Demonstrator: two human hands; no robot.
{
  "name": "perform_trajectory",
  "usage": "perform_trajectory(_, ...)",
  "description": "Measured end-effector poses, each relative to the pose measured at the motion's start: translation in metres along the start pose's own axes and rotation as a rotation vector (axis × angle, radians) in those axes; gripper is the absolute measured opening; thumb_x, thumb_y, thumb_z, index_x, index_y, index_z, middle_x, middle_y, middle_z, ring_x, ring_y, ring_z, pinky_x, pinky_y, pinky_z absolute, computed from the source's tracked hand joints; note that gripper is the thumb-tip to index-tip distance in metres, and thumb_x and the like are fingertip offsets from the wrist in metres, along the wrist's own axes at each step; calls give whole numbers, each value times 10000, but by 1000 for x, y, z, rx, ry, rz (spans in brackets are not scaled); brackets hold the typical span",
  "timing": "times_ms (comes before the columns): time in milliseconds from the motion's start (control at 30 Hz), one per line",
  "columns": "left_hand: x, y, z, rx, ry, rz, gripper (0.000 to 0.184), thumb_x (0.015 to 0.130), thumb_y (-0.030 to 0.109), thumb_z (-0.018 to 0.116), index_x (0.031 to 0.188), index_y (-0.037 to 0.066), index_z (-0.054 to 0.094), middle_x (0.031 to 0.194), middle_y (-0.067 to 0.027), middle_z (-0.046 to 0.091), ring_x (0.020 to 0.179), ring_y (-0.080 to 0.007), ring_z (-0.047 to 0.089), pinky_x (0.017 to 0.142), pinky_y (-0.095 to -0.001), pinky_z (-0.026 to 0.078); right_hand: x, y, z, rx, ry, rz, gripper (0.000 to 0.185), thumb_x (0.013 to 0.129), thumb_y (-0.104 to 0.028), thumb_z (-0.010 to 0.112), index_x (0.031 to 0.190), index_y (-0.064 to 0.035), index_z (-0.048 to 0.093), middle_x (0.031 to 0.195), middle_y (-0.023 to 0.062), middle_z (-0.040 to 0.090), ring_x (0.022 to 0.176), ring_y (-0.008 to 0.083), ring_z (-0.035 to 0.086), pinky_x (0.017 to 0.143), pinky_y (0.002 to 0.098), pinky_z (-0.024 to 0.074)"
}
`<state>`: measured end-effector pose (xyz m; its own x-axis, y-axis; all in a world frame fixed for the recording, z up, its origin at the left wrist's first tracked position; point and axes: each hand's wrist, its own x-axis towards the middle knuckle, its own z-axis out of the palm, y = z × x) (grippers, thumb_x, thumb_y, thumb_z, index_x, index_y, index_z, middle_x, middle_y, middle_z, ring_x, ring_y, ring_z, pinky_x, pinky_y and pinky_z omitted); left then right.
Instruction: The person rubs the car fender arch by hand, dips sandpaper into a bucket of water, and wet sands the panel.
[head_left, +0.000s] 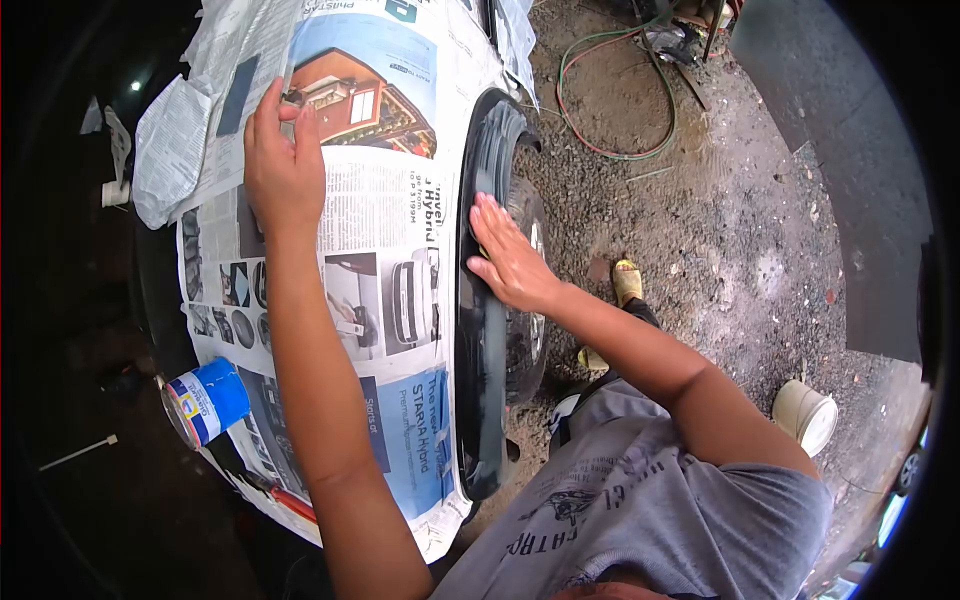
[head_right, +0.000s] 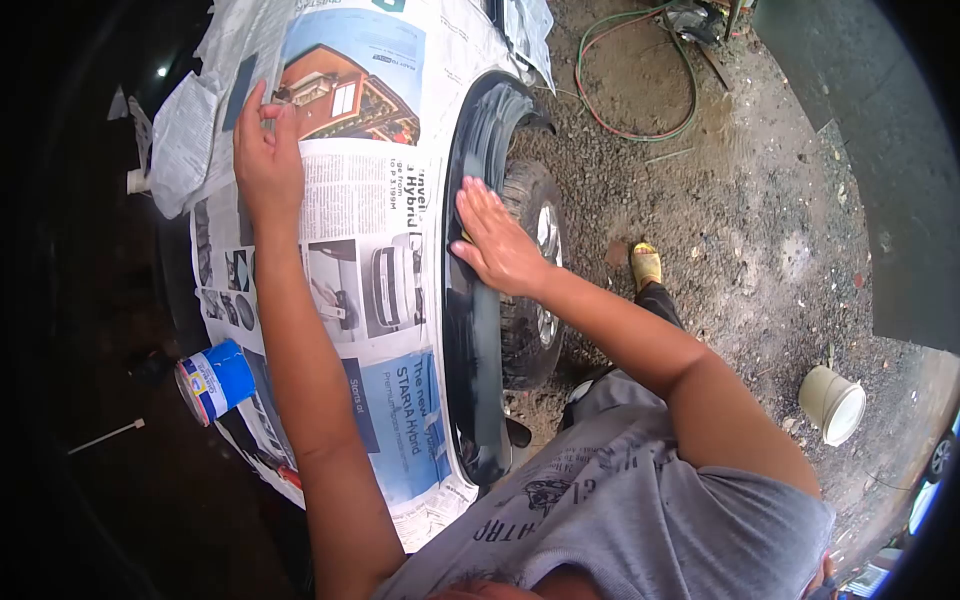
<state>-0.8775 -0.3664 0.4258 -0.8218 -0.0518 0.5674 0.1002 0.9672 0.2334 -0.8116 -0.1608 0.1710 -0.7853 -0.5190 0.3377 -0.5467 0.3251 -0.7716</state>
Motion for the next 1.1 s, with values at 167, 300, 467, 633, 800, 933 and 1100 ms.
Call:
perform_trajectory(167,0,1,1,-21,2,-4,465,1007,253,643,1433,86,560,1080,-83,648,898,-232,635,785,-360,533,58,39,-13,-35,34,113,713,1093,-410,362,1588,78,202,1674,291,143,1581,379,104,1293,453,85)
perform_trajectory(300,2,-1,2,-12,10,22,477,1007,248,638,1442,77,547,1086,-88,650,920,-244,638,799,-367,532,36,11,-13,-59,-18,111,720,1098,-418,327,1599,72,164,1682,286,103,1584,372,73,1296,436,56)
perform_trajectory(467,1,-1,3,-24,-12,2,490,1001,237,640,1446,61,535,1090,-98,653,958,-267,643,821,-381,531,15,9,-14,-94,-86,-6,706,1101,-386,320,1626,22,84,1697,256,51,1589,351,36,1294,452,59)
perform_trajectory(633,1,-3,3,-19,-17,-5,504,998,239,644,1454,62,525,1093,-106,654,993,-277,638,840,-391,527,43,18,-17,-32,-19,62,711,1098,-401,352,1582,95,193,1673,304,121,1578,398,90,1291,459,91)
perform_trajectory(800,1,-5,3,-29,-15,9,507,996,234,645,1454,58,520,1084,-109,649,999,-285,636,856,-399,521,0,-2,-12,-42,-138,-77,740,1093,-407,369,1591,94,149,1681,293,94,1582,390,58,1294,452,80)
perform_trajectory(933,2,-4,3,-26,-11,21,505,996,233,644,1452,55,522,1068,-105,643,997,-287,634,859,-399,519,60,37,-20,71,-3,54,758,1089,-409,381,1588,103,128,1674,315,78,1583,394,43,1291,467,81)
perform_trajectory(1100,0,-3,3,-20,0,0,507,1001,256,633,1454,57,523,1070,-98,633,1001,-282,631,858,-397,522,22,8,5,58,78,63,766,1084,-412,395,1586,105,135,1665,338,71,1582,397,55,1290,477,77)
